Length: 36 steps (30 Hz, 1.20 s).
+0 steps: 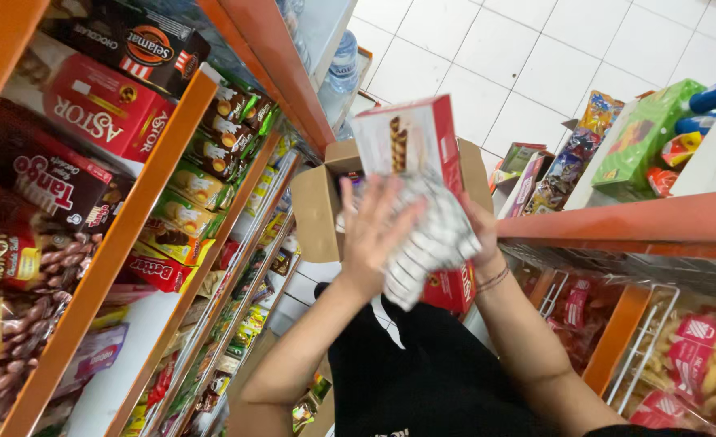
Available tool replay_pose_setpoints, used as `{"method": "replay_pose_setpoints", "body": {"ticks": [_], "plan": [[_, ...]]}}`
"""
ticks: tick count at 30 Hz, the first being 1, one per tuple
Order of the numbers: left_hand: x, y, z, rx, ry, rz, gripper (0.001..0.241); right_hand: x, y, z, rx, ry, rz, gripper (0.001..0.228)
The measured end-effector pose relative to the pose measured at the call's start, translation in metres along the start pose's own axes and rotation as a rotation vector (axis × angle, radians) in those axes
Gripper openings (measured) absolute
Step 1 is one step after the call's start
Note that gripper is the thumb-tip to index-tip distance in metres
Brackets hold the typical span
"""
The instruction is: The person takes food packages out of a cardboard box, scans them with a handheld scanner, wipes them with a cloth, and places them onto a shelf.
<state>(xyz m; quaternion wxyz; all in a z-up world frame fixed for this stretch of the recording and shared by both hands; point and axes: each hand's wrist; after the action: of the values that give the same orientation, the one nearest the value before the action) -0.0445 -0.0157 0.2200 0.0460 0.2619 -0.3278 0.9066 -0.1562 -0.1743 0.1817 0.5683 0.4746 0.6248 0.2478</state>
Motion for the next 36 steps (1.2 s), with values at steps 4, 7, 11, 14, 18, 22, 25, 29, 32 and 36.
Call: {"method": "replay_pose_setpoints", "body": {"ticks": [4, 7, 11, 14, 18, 22, 25, 29, 32, 36], "plan": [[0.006, -0.02, 0.054, 0.299, -0.549, -0.331, 0.059, 0.028, -0.002, -0.004, -0.054, 0.14, 0.02, 0.065], [0.02, -0.023, 0.054, 0.082, -0.256, -0.118, 0.068, 0.026, -0.001, -0.004, -0.007, 0.054, 0.014, 0.067], [0.033, 0.004, 0.006, -0.024, 0.025, -0.135, 0.052, -0.005, 0.003, 0.009, -0.057, -0.263, -0.255, 0.069], [0.028, 0.022, -0.047, -0.053, 0.013, -0.168, 0.048, -0.021, 0.011, 0.01, -0.063, -0.309, -0.071, 0.071], [0.02, 0.047, -0.081, 0.233, -0.795, -0.97, 0.066, -0.027, 0.032, 0.012, -0.012, -0.505, 0.004, 0.078], [0.016, 0.053, -0.079, 0.465, -1.116, -1.62, 0.071, -0.013, 0.061, 0.019, -0.018, -0.549, -0.058, 0.083], [0.028, 0.042, -0.079, 0.435, -0.885, -1.515, 0.07, 0.004, 0.056, 0.02, -0.122, -0.451, -0.072, 0.079], [0.037, 0.026, -0.082, 0.302, -0.851, -1.227, 0.067, 0.005, 0.035, 0.026, 0.145, -0.486, -0.341, 0.071], [0.042, 0.012, -0.079, 0.011, -0.877, -0.954, 0.058, -0.004, 0.039, 0.016, 0.125, -0.423, -0.496, 0.073], [0.033, 0.009, -0.071, 0.199, -0.166, -0.282, 0.074, -0.008, 0.034, -0.002, 0.074, -0.13, -0.401, 0.072]]}}
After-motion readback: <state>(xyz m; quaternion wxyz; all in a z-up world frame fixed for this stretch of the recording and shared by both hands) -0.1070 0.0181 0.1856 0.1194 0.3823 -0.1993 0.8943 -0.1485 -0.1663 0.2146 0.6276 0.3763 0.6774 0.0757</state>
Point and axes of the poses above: each hand's wrist, its own z-axis towards the middle knuckle, its own y-axis out of the palm, x = y × z
